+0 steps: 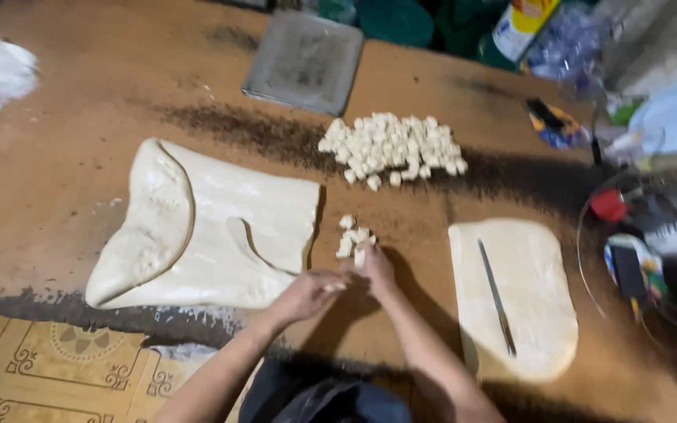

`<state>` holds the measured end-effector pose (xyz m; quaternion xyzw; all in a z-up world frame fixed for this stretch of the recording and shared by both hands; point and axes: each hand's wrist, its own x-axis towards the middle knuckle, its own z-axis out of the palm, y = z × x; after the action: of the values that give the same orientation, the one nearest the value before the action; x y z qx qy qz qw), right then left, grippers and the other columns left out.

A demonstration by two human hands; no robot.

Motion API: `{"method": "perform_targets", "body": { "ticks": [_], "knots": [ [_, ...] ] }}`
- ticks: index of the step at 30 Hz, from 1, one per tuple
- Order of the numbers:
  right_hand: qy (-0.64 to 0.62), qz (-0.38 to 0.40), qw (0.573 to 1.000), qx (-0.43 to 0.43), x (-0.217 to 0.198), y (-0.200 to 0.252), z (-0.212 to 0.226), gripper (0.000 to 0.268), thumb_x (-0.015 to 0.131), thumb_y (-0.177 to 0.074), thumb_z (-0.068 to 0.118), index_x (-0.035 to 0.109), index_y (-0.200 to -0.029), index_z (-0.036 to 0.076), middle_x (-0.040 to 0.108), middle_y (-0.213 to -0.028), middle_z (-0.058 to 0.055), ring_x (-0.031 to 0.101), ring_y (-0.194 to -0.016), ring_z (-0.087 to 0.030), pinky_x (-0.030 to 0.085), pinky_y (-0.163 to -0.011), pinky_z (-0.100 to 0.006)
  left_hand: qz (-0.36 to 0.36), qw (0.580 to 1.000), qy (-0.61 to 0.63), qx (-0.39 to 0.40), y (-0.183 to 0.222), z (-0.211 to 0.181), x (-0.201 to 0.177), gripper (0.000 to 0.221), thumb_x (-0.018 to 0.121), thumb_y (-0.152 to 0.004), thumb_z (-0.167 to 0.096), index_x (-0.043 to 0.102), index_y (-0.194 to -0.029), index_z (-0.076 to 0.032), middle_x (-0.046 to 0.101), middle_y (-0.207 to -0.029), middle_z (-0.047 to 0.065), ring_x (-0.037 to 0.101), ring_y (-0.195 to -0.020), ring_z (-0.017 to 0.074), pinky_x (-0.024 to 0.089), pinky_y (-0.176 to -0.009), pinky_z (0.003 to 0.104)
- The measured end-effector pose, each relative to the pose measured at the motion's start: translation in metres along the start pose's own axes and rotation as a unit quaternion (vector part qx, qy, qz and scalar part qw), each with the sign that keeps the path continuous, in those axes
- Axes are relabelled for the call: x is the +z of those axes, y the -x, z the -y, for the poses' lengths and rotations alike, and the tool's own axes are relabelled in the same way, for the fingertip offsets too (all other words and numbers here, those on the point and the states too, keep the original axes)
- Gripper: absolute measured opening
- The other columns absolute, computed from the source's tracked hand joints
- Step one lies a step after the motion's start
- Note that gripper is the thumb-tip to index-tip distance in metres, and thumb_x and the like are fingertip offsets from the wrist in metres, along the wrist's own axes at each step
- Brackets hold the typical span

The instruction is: Cutting and portioning dough into small pieces for baking

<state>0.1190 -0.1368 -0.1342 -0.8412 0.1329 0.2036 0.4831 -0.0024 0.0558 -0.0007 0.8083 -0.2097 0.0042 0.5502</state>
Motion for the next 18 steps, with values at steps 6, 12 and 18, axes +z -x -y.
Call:
{"method": "perform_targets", "body": {
  "ticks": [6,12,18],
  "knots": [
    [0.102,0.074,0.876,-0.466,0.024,0.073,0.015,0.023,0.078,-0.082,0.024,0.065,-0.096,0.012,0.072,-0.092,-0.015,0.07,-0.093,-0.041,0.057,-0.074,-0.048,0.028,0.995,-0.074,-0.065,0.001,0.011,-0.005,0.106,0.056,-0.074,0.021,0.009,-0.163,-0.011,0.022,-0.154,0.035,0.046,-0.128,0.0613,0.044,-0.111,0.063],
    [0.02,-0.059,0.852,-0.52,0.047,0.073,0.028,0.031,0.085,-0.08,0.032,0.073,-0.105,0.019,0.072,-0.089,-0.005,0.072,-0.084,-0.027,0.057,-0.076,-0.037,-0.062,0.993,-0.022,-0.095,0.003,0.144,0.028,0.024,0.064,-0.089,-0.006,0.074,-0.111,-0.005,0.076,-0.095,0.021,0.07,-0.1,0.0433,0.054,-0.091,0.052],
    [0.362,-0.017,0.913,-0.189,0.028,0.034,0.015,0.052,0.065,-0.088,0.046,0.057,-0.126,0.012,0.077,-0.101,-0.02,0.073,-0.104,-0.039,0.057,-0.088,-0.056,0.111,0.994,0.009,-0.019,0.02,0.019,-0.013,0.038,0.06,-0.084,0.006,0.076,-0.116,-0.004,0.076,-0.088,0.026,0.073,-0.086,0.0477,0.058,-0.081,0.055]
  ]
}}
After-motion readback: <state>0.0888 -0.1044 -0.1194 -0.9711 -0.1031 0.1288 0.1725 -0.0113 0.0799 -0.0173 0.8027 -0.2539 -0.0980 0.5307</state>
